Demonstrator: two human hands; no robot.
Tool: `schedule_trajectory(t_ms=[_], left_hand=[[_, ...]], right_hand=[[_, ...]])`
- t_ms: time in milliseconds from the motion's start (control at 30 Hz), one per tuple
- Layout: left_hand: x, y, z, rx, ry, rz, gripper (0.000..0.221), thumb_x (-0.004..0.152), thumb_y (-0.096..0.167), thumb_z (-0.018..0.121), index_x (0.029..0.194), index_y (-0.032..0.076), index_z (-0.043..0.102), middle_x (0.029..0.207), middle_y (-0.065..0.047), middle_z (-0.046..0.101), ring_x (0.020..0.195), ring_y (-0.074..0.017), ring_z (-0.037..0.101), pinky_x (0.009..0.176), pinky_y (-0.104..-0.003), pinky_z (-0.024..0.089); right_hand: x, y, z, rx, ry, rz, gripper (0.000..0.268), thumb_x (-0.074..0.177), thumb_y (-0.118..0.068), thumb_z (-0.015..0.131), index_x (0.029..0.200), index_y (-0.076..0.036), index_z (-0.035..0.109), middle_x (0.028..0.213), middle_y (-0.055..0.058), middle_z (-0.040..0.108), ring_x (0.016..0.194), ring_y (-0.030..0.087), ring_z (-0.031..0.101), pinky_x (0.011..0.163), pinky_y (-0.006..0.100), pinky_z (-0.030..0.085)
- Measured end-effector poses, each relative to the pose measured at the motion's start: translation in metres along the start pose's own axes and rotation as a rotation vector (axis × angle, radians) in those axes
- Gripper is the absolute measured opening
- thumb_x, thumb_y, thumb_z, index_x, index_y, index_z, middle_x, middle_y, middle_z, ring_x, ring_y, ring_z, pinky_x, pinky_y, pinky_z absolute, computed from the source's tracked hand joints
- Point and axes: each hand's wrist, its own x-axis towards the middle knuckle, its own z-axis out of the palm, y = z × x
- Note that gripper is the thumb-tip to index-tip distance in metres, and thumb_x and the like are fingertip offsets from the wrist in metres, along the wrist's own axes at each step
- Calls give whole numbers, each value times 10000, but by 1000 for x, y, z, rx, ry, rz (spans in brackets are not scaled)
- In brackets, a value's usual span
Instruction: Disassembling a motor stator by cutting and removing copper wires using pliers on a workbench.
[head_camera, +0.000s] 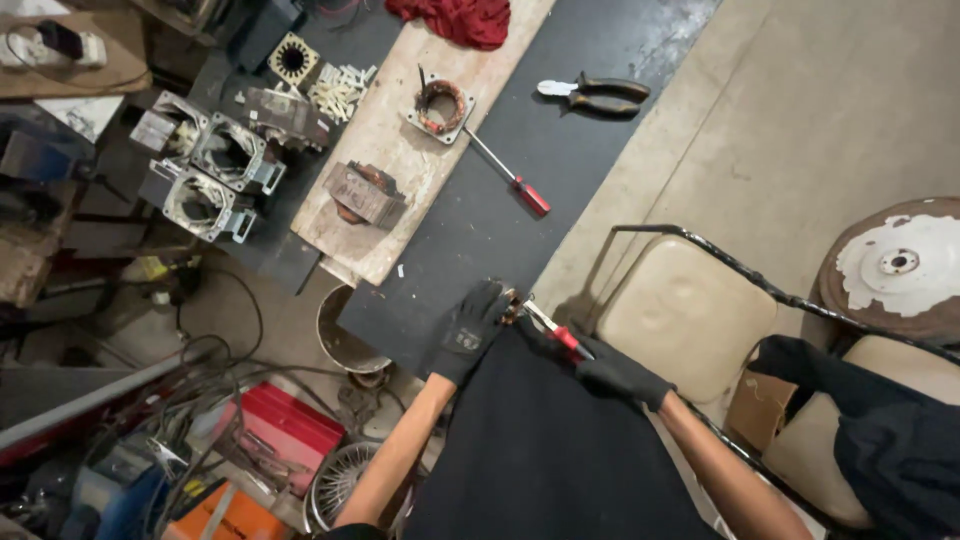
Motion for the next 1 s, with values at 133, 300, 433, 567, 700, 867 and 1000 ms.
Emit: schedule_trajectory(t_ms=[133,300,433,567,700,867,1000], left_hand=[[-5,13,18,90,90,34,531,978,337,626,1488,302,482,1448,-81,568,1324,-305,582,980,-431,545],[13,18,-15,-100,-47,-25,731,822,323,778,1497,263,503,1478,-107,535,1387,-331,512,1116,-460,476],[31,22,-56,-221,-101,-34,668,854,359,700,1459,144,516,1489,-143,538,1393,-323,516,1180,-438,431],[59,17,-55,-380,-137,-258,414,932,288,601,1289,87,665,1130,-158,702,1085,-375,677,981,-478,556],[115,29,-49,-230,-190,-310,427,967,451,613,1323,221,667,1139,-48,714,1156,-239,663,1045,-436,488],[86,25,-16,-156,-381,-413,486,1025,541,497,1078,129,749,1037,-111,758,1125,-260,696,1083,-427,471],[44,39,-49,-282,-82,-266,311,1077,248,452,1004,85,706,970,-172,712,1020,-348,682,995,-459,550]], right_hand=[[8,50,-8,-208,-1,57,561,722,-222,679,1279,-159,689,932,84,675,715,202,590,627,318,440],[14,40,-5,-181,-42,-64,474,729,-215,660,1192,-127,708,1006,58,668,812,184,582,695,273,455],[28,50,-10,-284,-64,-92,414,748,-268,657,1121,-96,708,965,107,652,794,255,590,709,355,467],[23,36,-9,-297,-98,-54,338,715,-274,647,1015,-138,723,827,32,627,716,220,587,655,317,459],[45,58,-2,-269,-93,29,393,712,-300,686,1091,-216,747,957,15,711,835,200,662,735,324,505],[51,79,11,-531,-19,50,612,840,-649,631,1347,-308,602,1335,97,658,1243,306,615,1079,411,454],[57,93,31,-609,36,-51,575,844,-510,617,1307,-170,570,1406,199,573,1359,363,517,1140,489,404]])
